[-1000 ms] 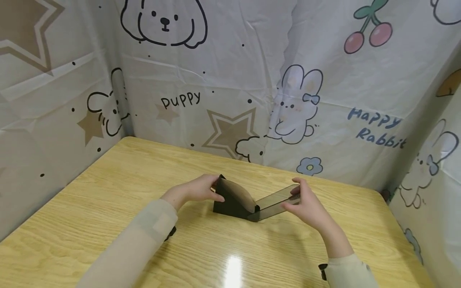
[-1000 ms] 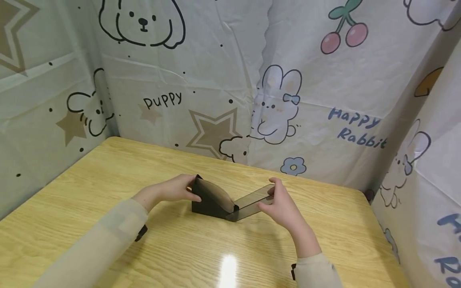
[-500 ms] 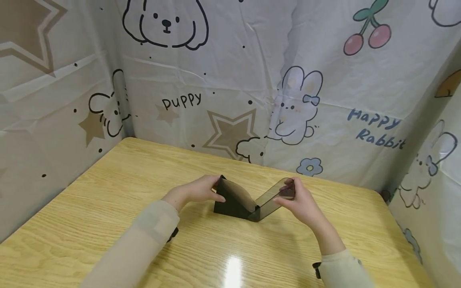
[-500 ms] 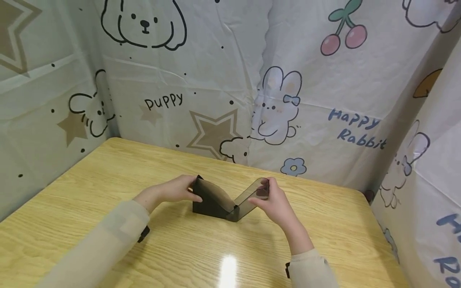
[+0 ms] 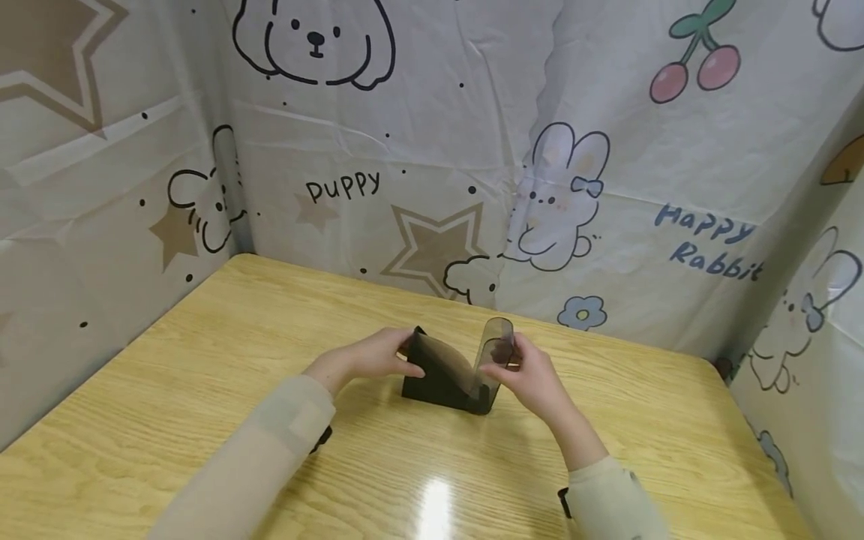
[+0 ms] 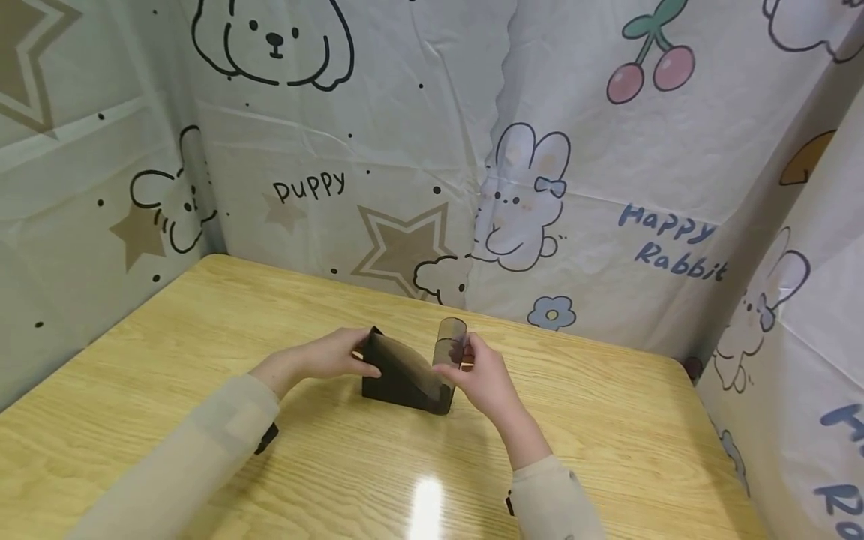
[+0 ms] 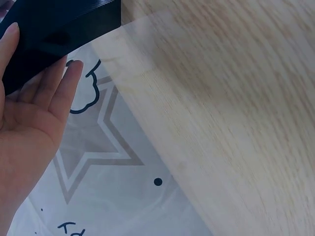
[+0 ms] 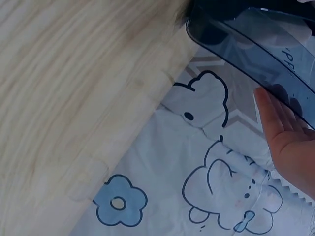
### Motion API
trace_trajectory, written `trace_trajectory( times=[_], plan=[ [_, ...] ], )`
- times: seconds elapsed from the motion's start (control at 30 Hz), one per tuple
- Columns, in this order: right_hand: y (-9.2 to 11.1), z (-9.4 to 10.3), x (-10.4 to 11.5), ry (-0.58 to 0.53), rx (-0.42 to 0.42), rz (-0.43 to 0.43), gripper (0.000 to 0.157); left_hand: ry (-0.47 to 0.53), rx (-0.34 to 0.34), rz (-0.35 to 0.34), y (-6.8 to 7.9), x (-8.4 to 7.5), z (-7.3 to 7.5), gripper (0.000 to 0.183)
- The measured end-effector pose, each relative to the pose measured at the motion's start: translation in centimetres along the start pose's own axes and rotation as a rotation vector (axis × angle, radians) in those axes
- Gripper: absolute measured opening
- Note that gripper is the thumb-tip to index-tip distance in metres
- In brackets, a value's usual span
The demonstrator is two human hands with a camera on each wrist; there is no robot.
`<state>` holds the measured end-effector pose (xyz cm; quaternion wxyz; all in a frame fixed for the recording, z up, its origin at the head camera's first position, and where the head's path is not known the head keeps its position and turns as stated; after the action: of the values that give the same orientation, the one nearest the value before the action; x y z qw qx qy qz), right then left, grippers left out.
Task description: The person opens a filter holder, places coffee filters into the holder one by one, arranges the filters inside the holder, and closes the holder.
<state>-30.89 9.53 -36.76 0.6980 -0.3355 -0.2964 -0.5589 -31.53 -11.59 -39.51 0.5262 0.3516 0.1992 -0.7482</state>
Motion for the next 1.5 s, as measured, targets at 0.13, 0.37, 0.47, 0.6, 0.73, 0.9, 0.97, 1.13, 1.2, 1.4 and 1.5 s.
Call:
trace_trajectory(
  times=[0.13,0.37,0.47,0.6,0.73,0.9,0.97,1.13,1.2,1.4,1.5],
  plan=[
    [-0.1,-0.7,0.1,-0.004,0.017,-0.012,0.037,-0.013,0.003,-0.044,-0.2,-0.3,-0.2,0.054],
    [-0.5,-0.7,-0.1,0.049,0.017,0.003,0.037,-0.035,-0.011,-0.074,-0.9,-0.8,-0.8,0.041],
    [-0.7,-0.5,-0.4,0.063,0.012,-0.003,0.039,-0.058,-0.02,-0.072,-1.3,-1.0,-1.1,0.041],
    [-0.8,-0.2,-0.9,0.063,-0.004,-0.008,0.044,-0.09,-0.025,-0.094,-2.0,-1.7,-1.7,0.032],
    [-0.9,0.0,-1.2,0.073,-0.008,0.009,0.046,-0.079,-0.02,-0.127,-2.8,-2.9,-2.5,0.03],
    [-1.0,0.1,-1.7,0.095,0.009,0.018,0.046,-0.079,-0.004,-0.14,-3.6,-4.0,-3.4,0.033],
    [-1.0,0.3,-1.9,0.098,0.012,0.015,0.048,-0.088,-0.011,-0.124,-3.7,-4.0,-3.5,0.032],
    [-1.0,1.2,-2.2,0.091,-0.009,0.013,0.053,-0.089,-0.028,-0.123,-4.0,-4.3,-3.6,0.032],
    [-1.0,1.6,-2.3,0.081,-0.015,0.012,0.053,-0.075,-0.024,-0.131,-4.1,-4.4,-3.7,0.033],
    [-1.0,1.9,-2.6,0.07,-0.021,0.011,0.05,-0.047,-0.023,-0.126,-4.5,-4.8,-4.1,0.032],
    [-1.0,2.0,-2.7,0.08,-0.022,0.012,0.051,-0.044,-0.021,-0.128,-4.7,-4.9,-4.4,0.033]
  ],
)
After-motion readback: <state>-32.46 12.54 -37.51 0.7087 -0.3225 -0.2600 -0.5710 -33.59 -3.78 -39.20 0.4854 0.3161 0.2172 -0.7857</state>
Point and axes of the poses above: each hand's wrist, its own y-axis away from the middle knuckle, its own z-axis out of the back of the hand, x = y × z, the point moved 7 cm from there along -y, towards the middle knuckle, and after that the axes turned 8 degrees about -x, right-handed, at the moved point
